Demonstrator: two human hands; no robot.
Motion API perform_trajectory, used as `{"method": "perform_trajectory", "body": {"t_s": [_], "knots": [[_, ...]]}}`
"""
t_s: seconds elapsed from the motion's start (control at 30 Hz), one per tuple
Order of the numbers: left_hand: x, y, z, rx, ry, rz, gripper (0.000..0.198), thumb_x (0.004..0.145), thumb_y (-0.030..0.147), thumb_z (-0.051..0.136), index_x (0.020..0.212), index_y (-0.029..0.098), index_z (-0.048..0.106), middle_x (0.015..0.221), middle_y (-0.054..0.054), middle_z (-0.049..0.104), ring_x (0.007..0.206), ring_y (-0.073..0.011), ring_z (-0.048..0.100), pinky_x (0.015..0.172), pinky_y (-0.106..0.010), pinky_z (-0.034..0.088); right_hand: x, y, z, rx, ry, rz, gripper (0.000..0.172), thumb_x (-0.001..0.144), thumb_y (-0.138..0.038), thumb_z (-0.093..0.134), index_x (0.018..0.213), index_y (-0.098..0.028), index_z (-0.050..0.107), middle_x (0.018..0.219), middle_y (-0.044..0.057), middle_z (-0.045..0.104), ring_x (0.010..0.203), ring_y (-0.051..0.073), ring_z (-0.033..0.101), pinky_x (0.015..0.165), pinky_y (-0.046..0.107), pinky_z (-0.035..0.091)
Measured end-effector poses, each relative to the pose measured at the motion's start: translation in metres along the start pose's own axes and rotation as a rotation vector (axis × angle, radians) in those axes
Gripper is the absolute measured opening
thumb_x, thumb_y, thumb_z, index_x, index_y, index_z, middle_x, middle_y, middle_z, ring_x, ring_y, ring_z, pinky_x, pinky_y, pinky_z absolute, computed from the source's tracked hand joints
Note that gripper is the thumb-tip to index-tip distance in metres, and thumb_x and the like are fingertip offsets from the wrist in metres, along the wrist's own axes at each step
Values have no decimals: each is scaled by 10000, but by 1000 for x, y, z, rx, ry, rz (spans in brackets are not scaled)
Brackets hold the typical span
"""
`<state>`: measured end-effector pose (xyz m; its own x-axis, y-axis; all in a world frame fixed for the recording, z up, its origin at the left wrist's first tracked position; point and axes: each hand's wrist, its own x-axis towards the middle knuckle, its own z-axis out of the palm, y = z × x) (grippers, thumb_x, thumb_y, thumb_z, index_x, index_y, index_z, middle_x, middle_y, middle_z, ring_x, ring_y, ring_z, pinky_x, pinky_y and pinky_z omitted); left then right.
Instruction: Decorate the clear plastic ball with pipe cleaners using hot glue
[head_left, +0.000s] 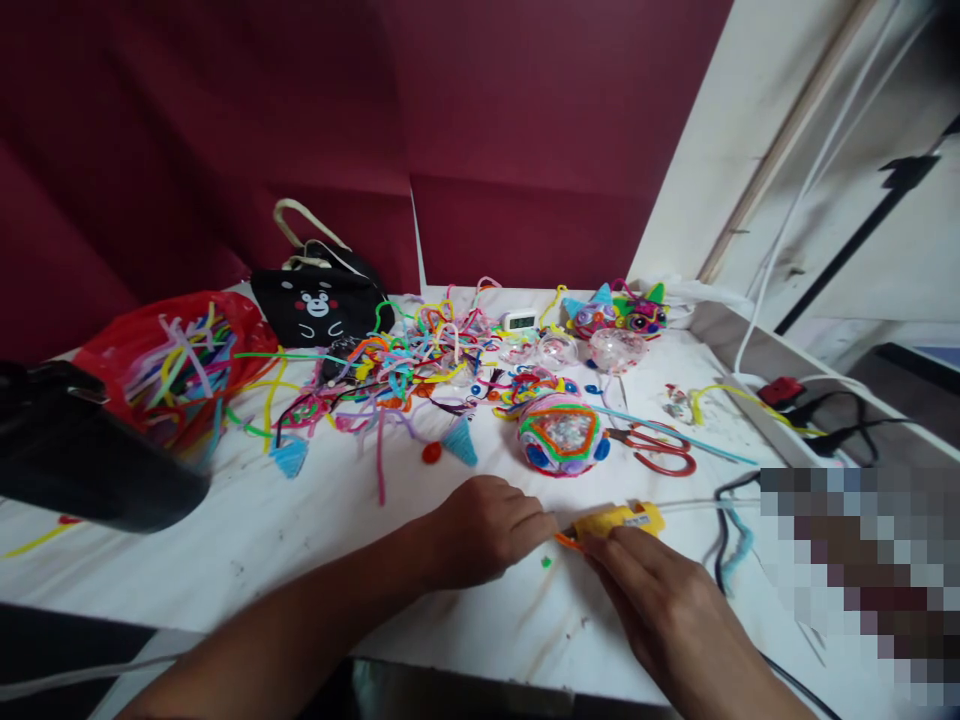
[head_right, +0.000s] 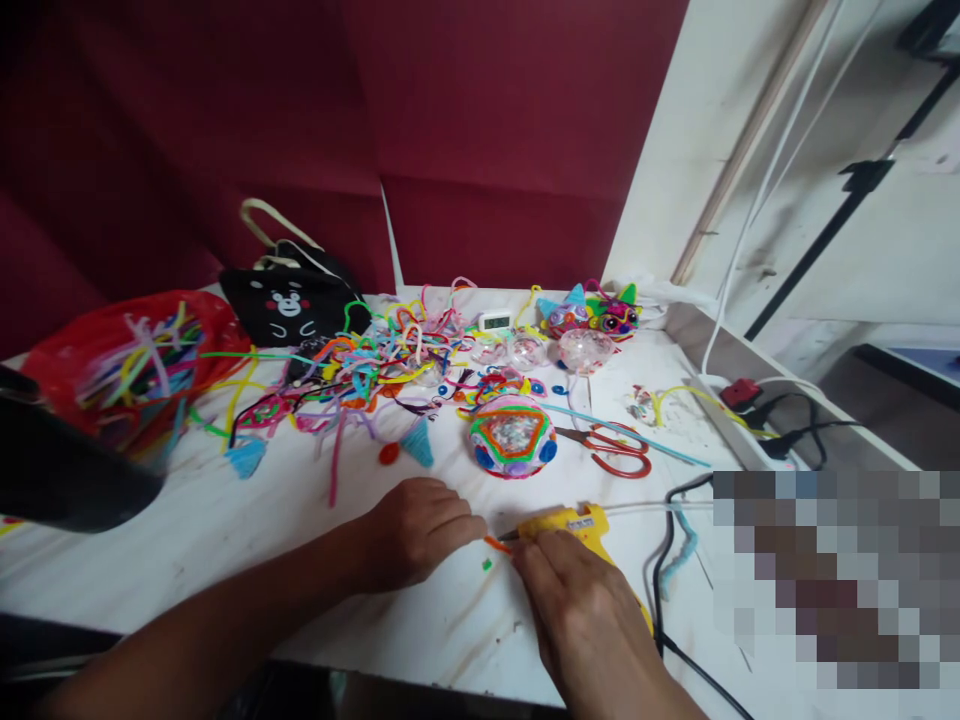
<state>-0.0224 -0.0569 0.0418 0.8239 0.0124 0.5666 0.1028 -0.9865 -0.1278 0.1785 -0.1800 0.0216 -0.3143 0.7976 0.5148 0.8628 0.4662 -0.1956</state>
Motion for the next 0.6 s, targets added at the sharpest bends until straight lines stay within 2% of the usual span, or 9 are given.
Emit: {"method": "perform_trajectory", "body": {"t_s": [0.13, 0.23, 0.3, 0.37, 0.47, 0.53, 0.6], "knots": [[-1, 0, 2, -23, -56, -62, 216, 923, 106, 413, 870, 163, 614, 646, -4, 614, 548, -149, 535, 500, -303, 371, 1, 3, 5, -123, 48, -21, 206, 943, -99, 435, 1007, -167, 619, 785, 59, 632, 676, 188, 643, 575, 275, 528], [-4, -10, -2, -15, -94, -130, 214, 940, 129, 399, 915, 167, 609, 695, -11, 653, 576, -150, 583, 511, -285, 392, 6, 1, 7, -176, 90, -18, 271, 938, -64, 413, 1110, -130, 612, 869, 91, 668, 749, 198, 662, 619, 278, 550], [-10, -23, -10, -26, -67, -181, 246, 958, 127, 363, 954, 151, 608, 734, -26, 676, 620, -144, 628, 549, -259, 432, 8, -2, 7, -148, 141, -24, 301, 932, -59, 434, 1188, -99, 587, 935, 118, 682, 805, 203, 669, 668, 281, 563], [-19, -39, -24, -7, -93, -312, 237, 973, 137, 376, 1011, 161, 608, 821, -30, 708, 714, -134, 671, 620, -229, 467, 7, -5, 7, -83, 186, -13, 282, 926, -69, 478, 1184, -93, 587, 936, 123, 686, 816, 204, 666, 706, 288, 566], [-43, -68, -44, 71, -59, -573, 218, 981, 236, 407, 981, 180, 617, 812, -11, 710, 684, -122, 661, 629, -210, 466, 1, -7, 8, -18, 189, -15, 243, 917, -68, 517, 1143, -104, 599, 881, 99, 686, 770, 193, 652, 701, 292, 554], [-62, -89, -53, 140, -47, -769, 246, 975, 307, 413, 974, 184, 627, 799, -8, 709, 675, -130, 654, 656, -218, 470, -5, -8, 10, -6, 167, -21, 228, 914, -62, 513, 1117, -110, 607, 838, 84, 680, 727, 189, 641, 665, 293, 540], [-82, -109, -54, 202, -12, -900, 289, 953, 359, 408, 976, 184, 636, 789, -15, 706, 699, -154, 659, 687, -238, 473, -10, -8, 13, -4, 171, -25, 215, 913, -53, 485, 1073, -109, 618, 796, 76, 671, 701, 191, 635, 655, 303, 533]]}}
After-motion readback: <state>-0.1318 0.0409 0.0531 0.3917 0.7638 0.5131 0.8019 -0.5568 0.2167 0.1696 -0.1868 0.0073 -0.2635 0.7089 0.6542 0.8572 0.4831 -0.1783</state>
